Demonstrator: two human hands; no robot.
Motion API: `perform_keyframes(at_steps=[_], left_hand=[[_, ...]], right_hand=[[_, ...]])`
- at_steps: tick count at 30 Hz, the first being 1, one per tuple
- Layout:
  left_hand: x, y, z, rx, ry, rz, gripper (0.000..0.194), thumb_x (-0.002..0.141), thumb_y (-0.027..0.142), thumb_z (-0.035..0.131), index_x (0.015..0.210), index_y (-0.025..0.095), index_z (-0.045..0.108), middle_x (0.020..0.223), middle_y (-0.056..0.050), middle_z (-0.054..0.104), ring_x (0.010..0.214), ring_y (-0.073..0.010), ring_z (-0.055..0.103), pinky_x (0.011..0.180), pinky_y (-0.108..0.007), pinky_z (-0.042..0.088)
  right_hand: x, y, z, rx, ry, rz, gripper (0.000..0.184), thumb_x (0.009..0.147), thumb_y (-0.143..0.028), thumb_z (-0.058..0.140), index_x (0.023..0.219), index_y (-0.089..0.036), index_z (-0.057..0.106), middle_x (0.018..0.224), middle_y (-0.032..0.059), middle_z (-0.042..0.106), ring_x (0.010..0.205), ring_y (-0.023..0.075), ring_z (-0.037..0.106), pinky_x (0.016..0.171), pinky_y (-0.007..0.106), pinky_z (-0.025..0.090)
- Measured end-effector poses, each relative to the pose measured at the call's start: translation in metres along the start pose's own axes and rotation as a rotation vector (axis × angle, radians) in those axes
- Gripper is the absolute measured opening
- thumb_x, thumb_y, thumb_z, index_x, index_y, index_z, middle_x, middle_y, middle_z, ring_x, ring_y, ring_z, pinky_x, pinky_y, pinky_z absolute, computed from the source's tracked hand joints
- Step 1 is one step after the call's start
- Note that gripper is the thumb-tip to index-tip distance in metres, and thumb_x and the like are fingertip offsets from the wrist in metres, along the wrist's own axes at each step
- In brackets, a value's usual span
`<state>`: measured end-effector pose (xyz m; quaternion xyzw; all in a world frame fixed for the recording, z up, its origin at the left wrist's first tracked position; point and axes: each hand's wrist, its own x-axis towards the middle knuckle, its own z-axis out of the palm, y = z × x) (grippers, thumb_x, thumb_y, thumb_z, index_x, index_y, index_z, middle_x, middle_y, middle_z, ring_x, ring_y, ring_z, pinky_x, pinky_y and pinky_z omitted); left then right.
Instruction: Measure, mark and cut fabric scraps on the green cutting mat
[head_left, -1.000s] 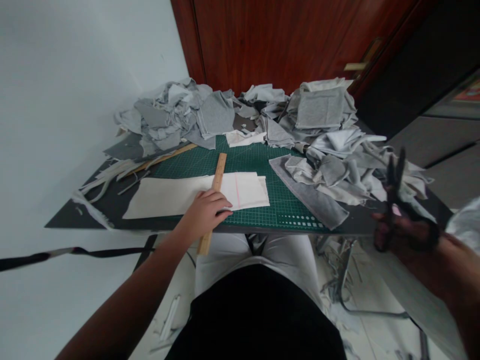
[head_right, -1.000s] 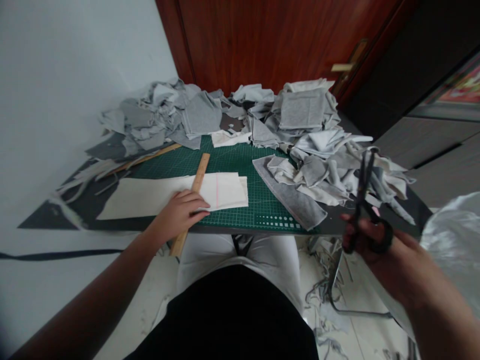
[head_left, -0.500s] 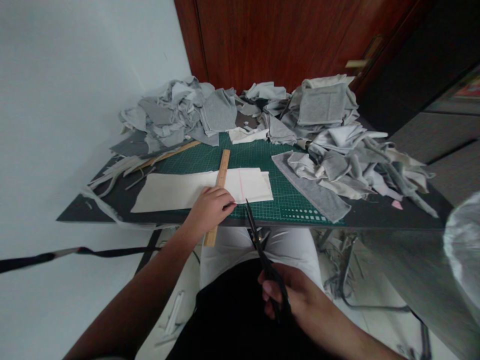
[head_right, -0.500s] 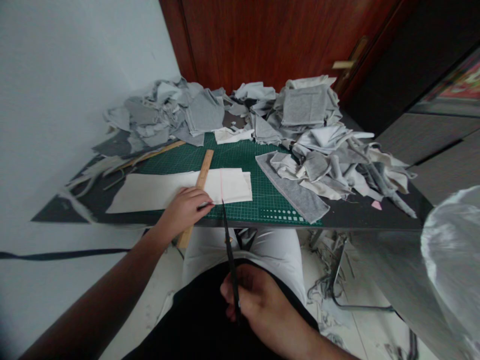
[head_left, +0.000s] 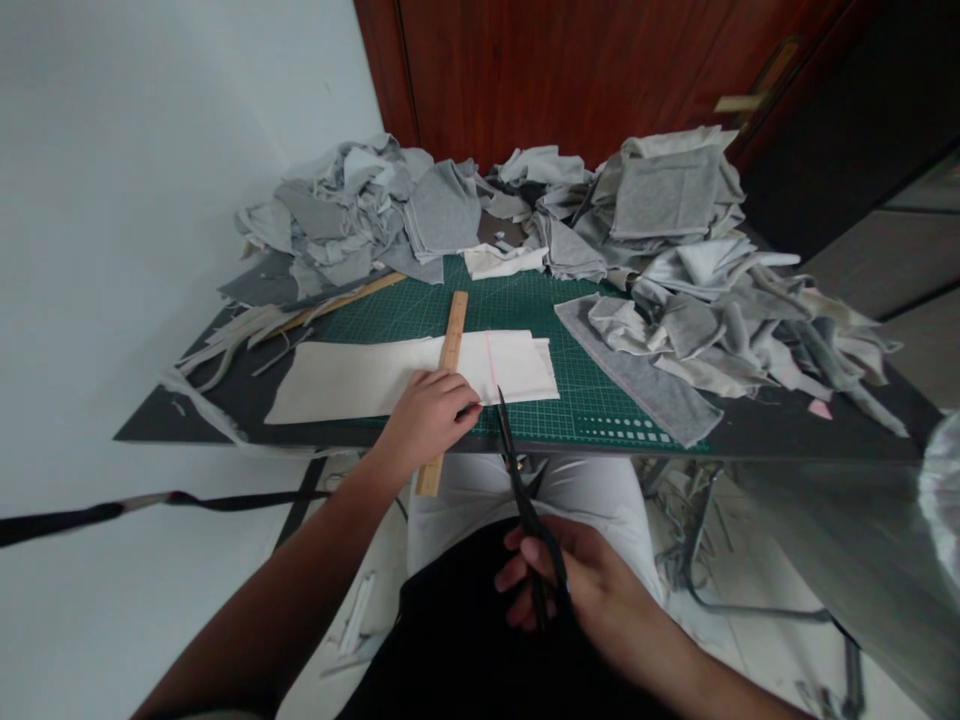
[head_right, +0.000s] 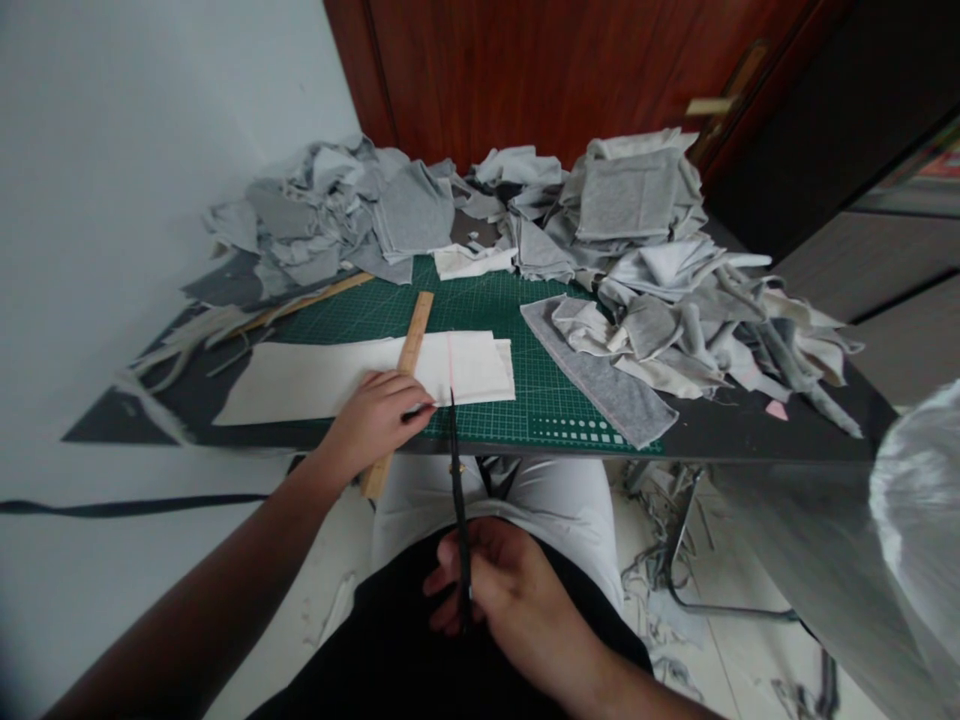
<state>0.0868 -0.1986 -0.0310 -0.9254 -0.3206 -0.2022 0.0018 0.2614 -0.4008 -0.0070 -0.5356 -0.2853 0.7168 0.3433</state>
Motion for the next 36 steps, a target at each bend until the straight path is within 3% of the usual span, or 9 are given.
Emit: perform_keyframes(at_steps=[7,18,36], left_hand=[[0.0000,0.0001,0.0009,0.012,0.012,0.002,0.003,0.088,0.018,0.071,0.085,0.019,0.071,0.087,-0.002,0.072,0.090,-0.0239,0.067,0.082,-0.039,0.041],[0.0029,0.0063,0.0004,0.059,-0.020,0.011,0.002,0.090,0.023,0.073,0.090,0.022,0.071,0.087,-0.001,0.072,0.092,-0.0248,0.065,0.082,-0.040,0.039],[0.0046,0.0080,0.0023,0.105,-0.022,0.040,0.011,0.094,0.023,0.065,0.085,0.021,0.070,0.085,-0.002,0.072,0.089,-0.0234,0.063,0.081,-0.039,0.038]], right_hand=[[0.0010,0.0028,-0.0012,0.058,-0.015,0.048,0.075,0.075,-0.077,0.073,0.110,-0.010,0.064,0.098,0.0125,0.076,0.067,0.0150,0.073,0.062,0.024,0.052],[0.0039,0.0017,-0.0025,0.081,-0.082,0.041,0.062,0.080,-0.069,0.075,0.098,-0.012,0.061,0.086,0.0087,0.075,0.062,0.0138,0.072,0.058,0.023,0.053],[0.0034,-0.0016,-0.0002,0.065,-0.092,0.059,0.061,0.076,-0.070,0.076,0.092,-0.014,0.057,0.077,0.0065,0.072,0.059,0.0149,0.070,0.054,0.022,0.050]])
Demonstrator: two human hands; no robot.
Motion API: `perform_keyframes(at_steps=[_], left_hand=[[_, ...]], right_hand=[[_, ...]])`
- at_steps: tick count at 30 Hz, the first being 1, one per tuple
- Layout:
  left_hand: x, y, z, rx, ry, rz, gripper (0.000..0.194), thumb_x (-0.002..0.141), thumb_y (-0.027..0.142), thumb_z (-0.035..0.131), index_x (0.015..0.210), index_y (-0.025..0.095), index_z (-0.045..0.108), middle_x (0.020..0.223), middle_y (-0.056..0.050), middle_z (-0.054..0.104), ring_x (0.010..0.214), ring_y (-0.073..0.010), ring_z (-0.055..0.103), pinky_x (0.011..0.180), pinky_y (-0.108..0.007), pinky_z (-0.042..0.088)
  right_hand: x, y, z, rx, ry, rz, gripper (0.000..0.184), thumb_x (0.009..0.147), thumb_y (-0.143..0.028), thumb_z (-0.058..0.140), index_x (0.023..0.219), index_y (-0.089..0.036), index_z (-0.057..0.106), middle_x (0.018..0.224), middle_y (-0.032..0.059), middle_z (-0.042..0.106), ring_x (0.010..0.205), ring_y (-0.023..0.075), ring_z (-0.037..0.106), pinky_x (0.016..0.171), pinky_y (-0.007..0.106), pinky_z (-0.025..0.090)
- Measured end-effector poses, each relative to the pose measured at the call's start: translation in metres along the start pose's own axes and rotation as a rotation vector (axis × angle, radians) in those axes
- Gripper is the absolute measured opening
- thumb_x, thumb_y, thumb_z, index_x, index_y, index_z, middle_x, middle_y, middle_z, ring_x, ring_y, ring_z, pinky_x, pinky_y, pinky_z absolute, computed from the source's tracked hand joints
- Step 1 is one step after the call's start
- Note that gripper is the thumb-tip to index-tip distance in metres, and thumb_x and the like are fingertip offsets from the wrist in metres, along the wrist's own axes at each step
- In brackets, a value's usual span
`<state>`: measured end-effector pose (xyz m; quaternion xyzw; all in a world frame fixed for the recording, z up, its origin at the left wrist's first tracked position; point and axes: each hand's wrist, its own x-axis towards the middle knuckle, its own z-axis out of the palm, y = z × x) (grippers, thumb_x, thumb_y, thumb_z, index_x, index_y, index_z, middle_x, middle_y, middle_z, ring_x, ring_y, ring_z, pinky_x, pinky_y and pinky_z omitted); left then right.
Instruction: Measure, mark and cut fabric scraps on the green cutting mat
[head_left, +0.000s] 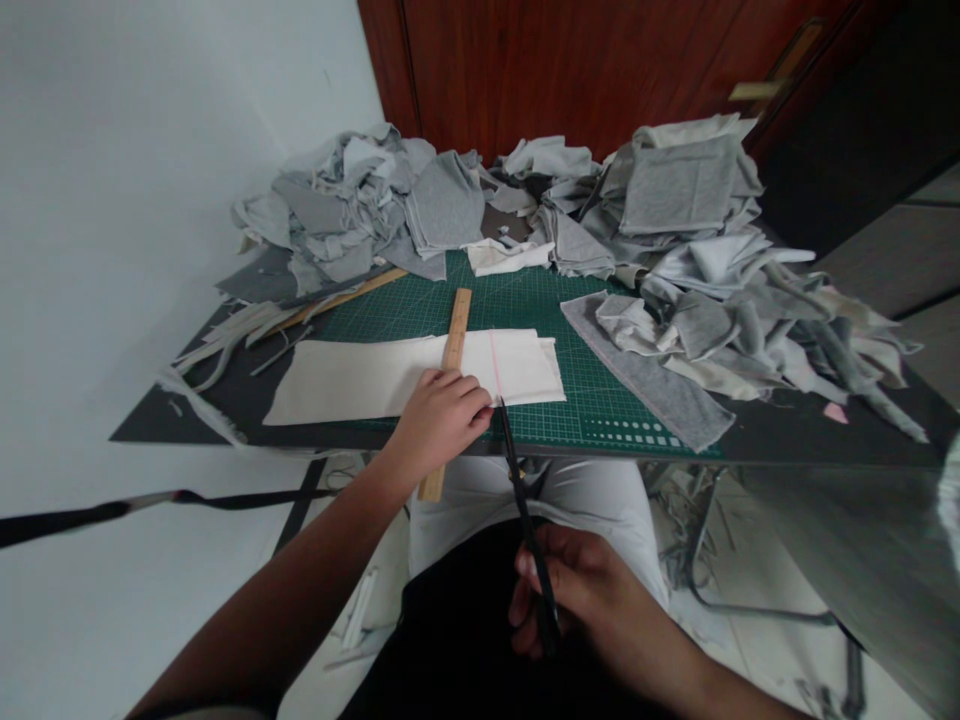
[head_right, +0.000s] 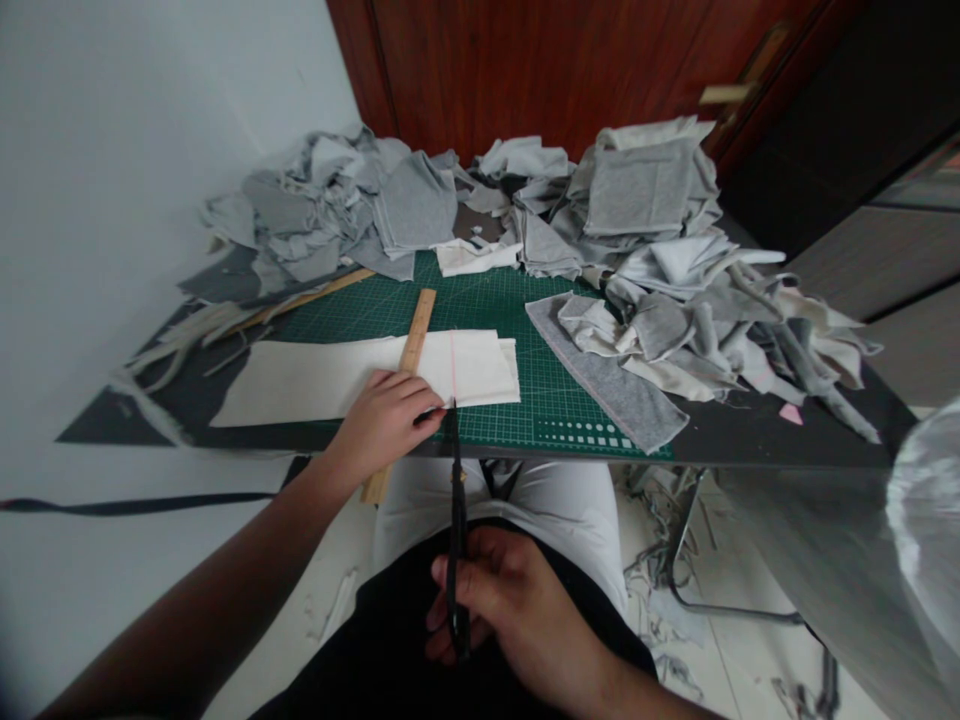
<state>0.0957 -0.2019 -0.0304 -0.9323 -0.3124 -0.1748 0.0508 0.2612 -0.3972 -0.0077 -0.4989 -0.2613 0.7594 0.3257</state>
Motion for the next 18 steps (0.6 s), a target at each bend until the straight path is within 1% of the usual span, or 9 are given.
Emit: perform_keyframes(at_steps=[12,18], left_hand=[[0.0006,0.0001,0.0004,-0.020,-0.021,0.004,0.011,0.094,0.021,0.064,0.085,0.020,0.070,0.085,-0.003,0.072,0.090,-0.0233,0.063,0.083,-0.039,0.038],[0.0006,0.0006,0.0008,-0.007,-0.004,0.009,0.012,0.094,0.021,0.063,0.083,0.020,0.069,0.084,-0.002,0.071,0.089,-0.0230,0.063,0.082,-0.039,0.038]], right_hand=[[0.0007,0.0016,0.0015,0.036,0.003,-0.001,0.062,0.074,-0.070,0.078,0.090,-0.015,0.056,0.073,0.0039,0.070,0.057,0.0128,0.068,0.053,0.020,0.048],[0.0007,0.0017,0.0033,0.034,0.007,0.020,0.064,0.071,-0.072,0.079,0.090,-0.015,0.056,0.074,0.0042,0.070,0.059,0.0142,0.069,0.055,0.022,0.049]])
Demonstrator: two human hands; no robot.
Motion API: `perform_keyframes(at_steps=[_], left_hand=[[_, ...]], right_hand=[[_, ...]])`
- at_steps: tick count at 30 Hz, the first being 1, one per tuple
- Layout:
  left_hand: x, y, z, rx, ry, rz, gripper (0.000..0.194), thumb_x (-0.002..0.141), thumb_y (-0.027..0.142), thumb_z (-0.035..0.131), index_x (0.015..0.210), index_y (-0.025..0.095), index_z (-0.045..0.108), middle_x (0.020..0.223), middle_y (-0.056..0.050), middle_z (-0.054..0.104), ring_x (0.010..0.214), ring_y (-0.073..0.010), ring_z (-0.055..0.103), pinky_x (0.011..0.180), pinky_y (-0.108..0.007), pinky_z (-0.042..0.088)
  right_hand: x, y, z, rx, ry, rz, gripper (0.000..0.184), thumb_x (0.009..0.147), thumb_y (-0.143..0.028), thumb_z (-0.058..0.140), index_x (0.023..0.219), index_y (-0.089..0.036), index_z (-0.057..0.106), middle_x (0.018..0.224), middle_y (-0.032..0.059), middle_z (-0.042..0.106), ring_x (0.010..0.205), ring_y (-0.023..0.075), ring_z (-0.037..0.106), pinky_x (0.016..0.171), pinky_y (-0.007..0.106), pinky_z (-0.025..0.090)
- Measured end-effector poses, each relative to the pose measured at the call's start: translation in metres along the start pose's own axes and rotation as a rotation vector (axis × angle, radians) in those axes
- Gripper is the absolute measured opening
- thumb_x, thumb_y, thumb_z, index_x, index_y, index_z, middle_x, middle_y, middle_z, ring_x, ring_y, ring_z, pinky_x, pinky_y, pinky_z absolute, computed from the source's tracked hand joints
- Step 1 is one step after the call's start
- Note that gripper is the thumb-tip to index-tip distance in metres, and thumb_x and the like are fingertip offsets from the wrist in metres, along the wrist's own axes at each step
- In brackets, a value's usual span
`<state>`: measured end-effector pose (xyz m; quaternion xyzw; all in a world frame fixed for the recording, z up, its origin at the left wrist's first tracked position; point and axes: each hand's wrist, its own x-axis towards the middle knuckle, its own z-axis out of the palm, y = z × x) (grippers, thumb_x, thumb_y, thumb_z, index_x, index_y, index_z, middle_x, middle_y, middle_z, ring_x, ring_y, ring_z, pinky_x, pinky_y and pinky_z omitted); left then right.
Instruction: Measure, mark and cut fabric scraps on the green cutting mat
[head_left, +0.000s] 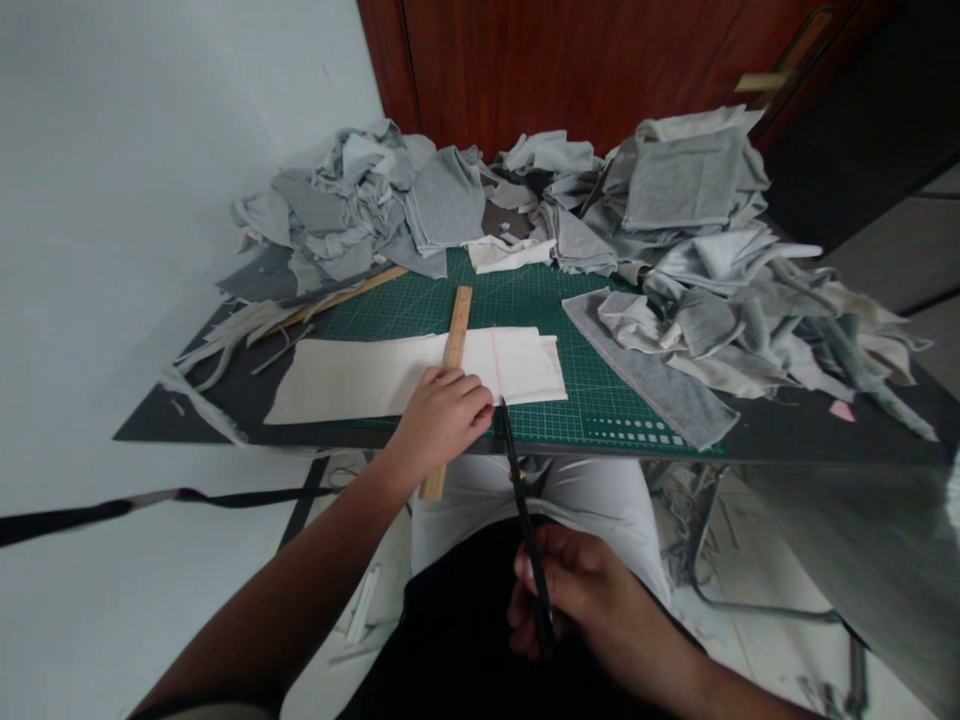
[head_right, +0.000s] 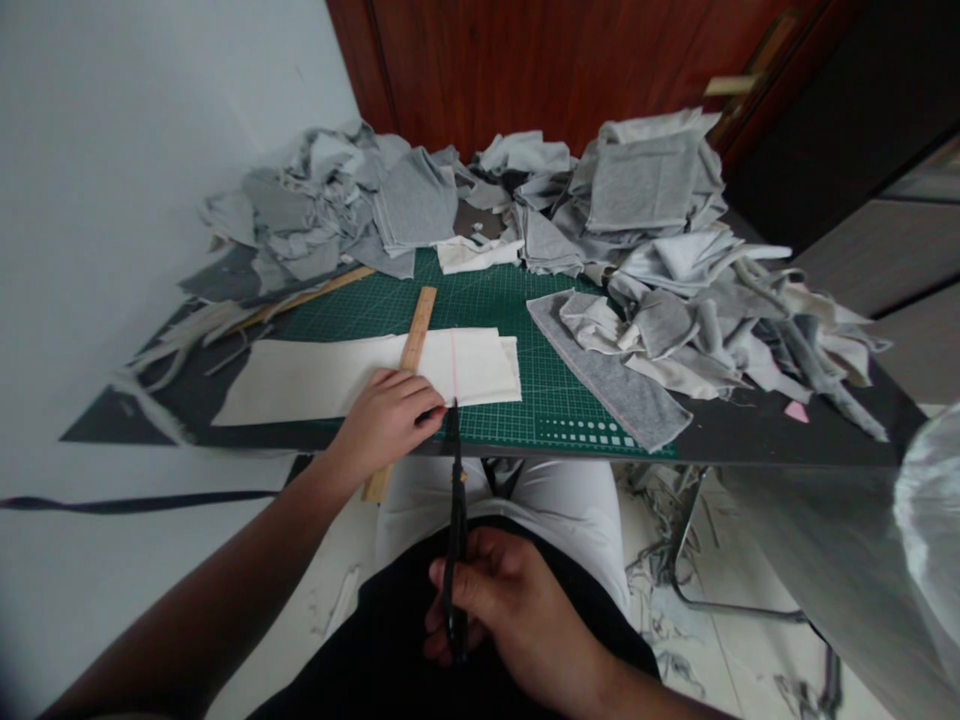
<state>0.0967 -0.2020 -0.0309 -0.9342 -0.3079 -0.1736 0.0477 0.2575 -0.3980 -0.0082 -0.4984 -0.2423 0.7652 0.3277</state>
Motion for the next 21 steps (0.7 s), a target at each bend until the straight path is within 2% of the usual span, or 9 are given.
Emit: perform_keyframes(at_steps=[6,12,21], left_hand=[[0.0000,0.0003,0.0002,-0.001,-0.007,0.003,0.013,0.094,0.021,0.063,0.083,0.020,0.068,0.084,-0.002,0.071,0.089,-0.0230,0.063,0.082,-0.040,0.038],[0.0001,0.0008,-0.0003,0.001,0.000,-0.001,0.011,0.094,0.021,0.063,0.084,0.021,0.068,0.084,-0.003,0.071,0.089,-0.0234,0.063,0.081,-0.039,0.038],[0.0009,0.0007,0.0008,0.002,-0.014,-0.004,0.011,0.094,0.022,0.063,0.085,0.021,0.069,0.085,-0.002,0.071,0.090,-0.0238,0.063,0.081,-0.040,0.038]], right_hand=[[-0.0013,-0.0006,0.0022,-0.001,0.012,0.021,0.066,0.069,-0.073,0.080,0.090,-0.015,0.056,0.074,0.0037,0.069,0.060,0.0146,0.069,0.057,0.024,0.051],[-0.0001,0.0003,0.0016,-0.015,0.017,-0.002,0.064,0.072,-0.072,0.078,0.090,-0.015,0.057,0.073,0.0041,0.070,0.059,0.0139,0.069,0.053,0.021,0.045],[-0.0005,0.0034,0.0013,0.021,0.013,0.013,0.065,0.070,-0.071,0.080,0.091,-0.015,0.056,0.074,0.0033,0.069,0.058,0.0137,0.068,0.056,0.023,0.050]])
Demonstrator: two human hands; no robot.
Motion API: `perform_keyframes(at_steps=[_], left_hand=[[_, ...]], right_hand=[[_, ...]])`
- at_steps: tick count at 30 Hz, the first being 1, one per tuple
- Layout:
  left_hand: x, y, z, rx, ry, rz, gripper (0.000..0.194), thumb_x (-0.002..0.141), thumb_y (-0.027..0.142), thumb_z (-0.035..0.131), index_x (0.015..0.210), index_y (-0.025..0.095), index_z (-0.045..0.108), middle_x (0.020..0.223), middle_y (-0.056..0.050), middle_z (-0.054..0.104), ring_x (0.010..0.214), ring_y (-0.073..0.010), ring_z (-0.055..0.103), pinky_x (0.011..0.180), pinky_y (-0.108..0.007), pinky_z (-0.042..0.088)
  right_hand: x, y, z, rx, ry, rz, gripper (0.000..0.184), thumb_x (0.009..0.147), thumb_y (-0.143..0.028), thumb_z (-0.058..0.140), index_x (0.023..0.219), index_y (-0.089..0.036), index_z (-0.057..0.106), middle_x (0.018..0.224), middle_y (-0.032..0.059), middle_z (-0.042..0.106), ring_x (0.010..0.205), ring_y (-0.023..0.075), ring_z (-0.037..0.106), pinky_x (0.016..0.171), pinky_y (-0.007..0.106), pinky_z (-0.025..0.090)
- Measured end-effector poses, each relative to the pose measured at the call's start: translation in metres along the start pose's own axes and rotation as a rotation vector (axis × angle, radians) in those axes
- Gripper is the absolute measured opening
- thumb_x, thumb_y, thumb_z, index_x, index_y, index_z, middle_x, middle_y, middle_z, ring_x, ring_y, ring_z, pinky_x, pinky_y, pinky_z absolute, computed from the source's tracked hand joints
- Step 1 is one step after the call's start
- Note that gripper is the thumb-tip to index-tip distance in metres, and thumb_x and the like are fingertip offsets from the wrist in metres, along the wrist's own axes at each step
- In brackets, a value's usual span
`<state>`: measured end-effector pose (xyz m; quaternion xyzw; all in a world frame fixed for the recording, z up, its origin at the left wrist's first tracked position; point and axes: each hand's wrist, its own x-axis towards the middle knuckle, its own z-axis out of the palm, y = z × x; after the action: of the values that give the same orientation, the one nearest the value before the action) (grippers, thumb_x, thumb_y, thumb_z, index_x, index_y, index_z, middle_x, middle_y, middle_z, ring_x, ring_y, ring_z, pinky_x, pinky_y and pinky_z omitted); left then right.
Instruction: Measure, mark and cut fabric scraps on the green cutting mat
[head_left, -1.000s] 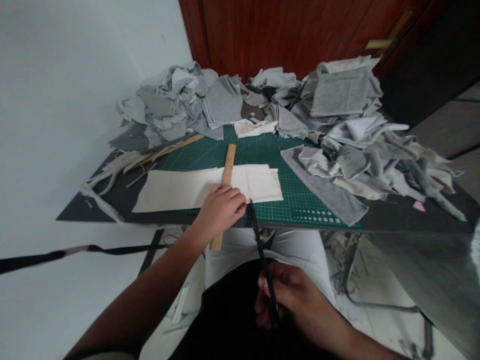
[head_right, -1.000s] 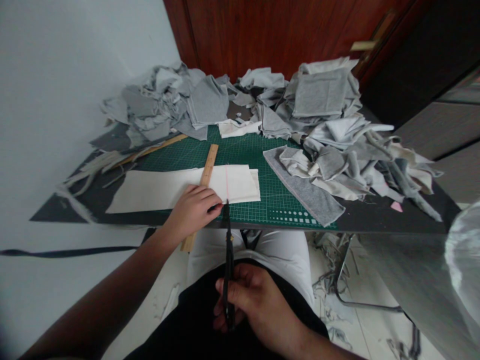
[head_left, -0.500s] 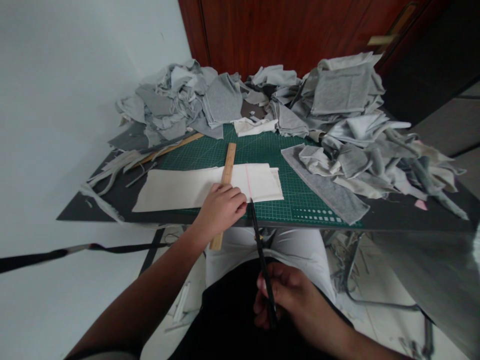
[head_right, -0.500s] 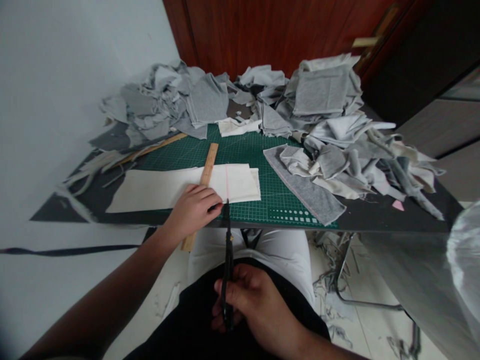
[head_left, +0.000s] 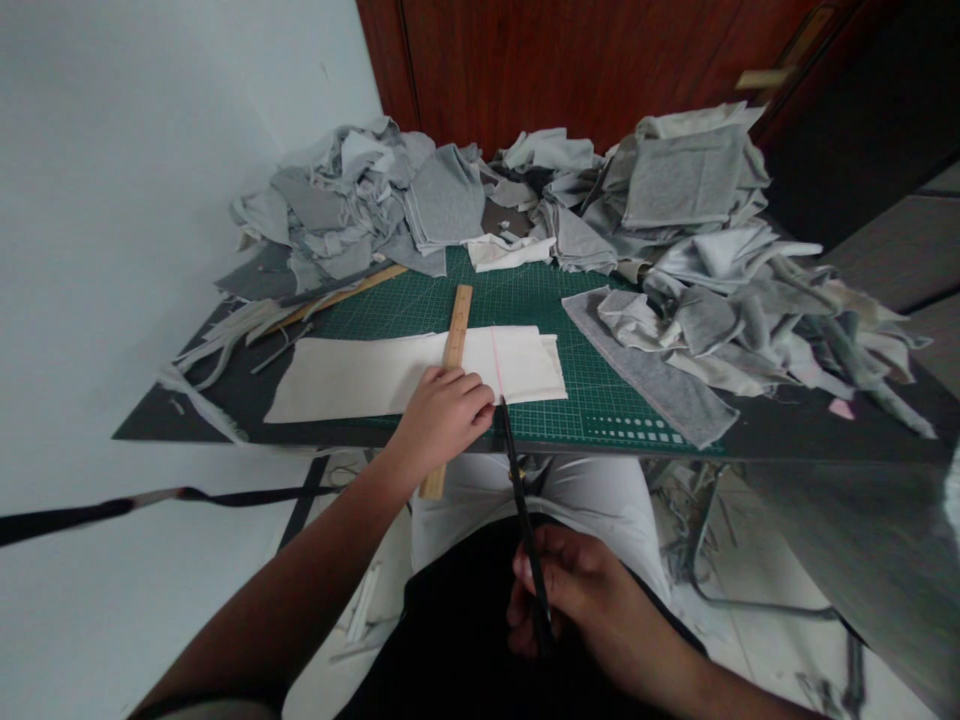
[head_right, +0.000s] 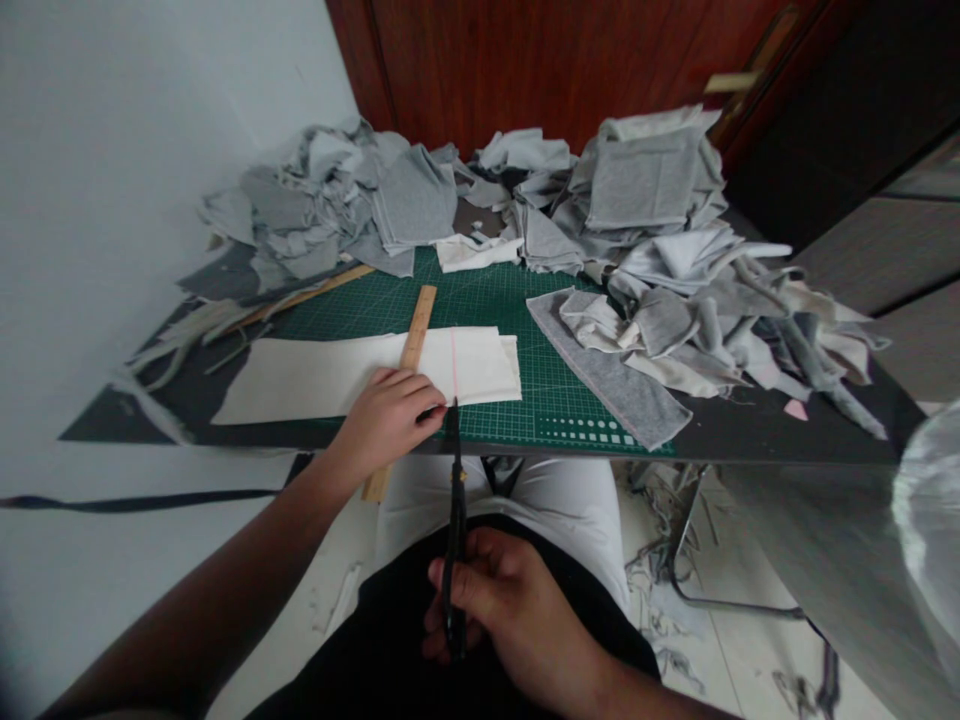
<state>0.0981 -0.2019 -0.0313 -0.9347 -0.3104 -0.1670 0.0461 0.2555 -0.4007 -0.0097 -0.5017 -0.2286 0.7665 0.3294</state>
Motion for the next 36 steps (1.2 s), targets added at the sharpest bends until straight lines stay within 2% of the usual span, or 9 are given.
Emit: perform_keyframes(at_steps=[17,27,36], left_hand=[[0.0001,0.0008,-0.0006,0.001,0.012,0.016,0.011,0.094,0.021,0.064,0.083,0.020,0.068,0.084,-0.002,0.070,0.089,-0.0237,0.062,0.079,-0.039,0.038],[-0.0002,0.0000,0.0008,-0.005,0.008,0.015,0.010,0.093,0.021,0.065,0.084,0.020,0.068,0.085,-0.002,0.070,0.090,-0.0234,0.062,0.080,-0.039,0.038],[-0.0008,-0.0003,0.0011,-0.020,0.020,0.015,0.010,0.092,0.019,0.067,0.083,0.020,0.069,0.085,-0.001,0.071,0.090,-0.0232,0.062,0.079,-0.039,0.037]], right_hand=[[-0.0004,-0.0028,0.0015,-0.020,0.026,0.012,0.067,0.068,-0.074,0.080,0.090,-0.015,0.057,0.071,0.0024,0.068,0.057,0.0138,0.068,0.053,0.021,0.046],[-0.0001,-0.0009,0.0000,-0.020,0.009,-0.014,0.062,0.073,-0.070,0.078,0.090,-0.014,0.057,0.072,0.0030,0.068,0.057,0.0131,0.068,0.052,0.020,0.045],[0.0020,0.0019,0.0006,-0.020,-0.010,-0.033,0.064,0.074,-0.072,0.077,0.093,-0.015,0.056,0.075,0.0040,0.071,0.058,0.0139,0.069,0.056,0.023,0.051]])
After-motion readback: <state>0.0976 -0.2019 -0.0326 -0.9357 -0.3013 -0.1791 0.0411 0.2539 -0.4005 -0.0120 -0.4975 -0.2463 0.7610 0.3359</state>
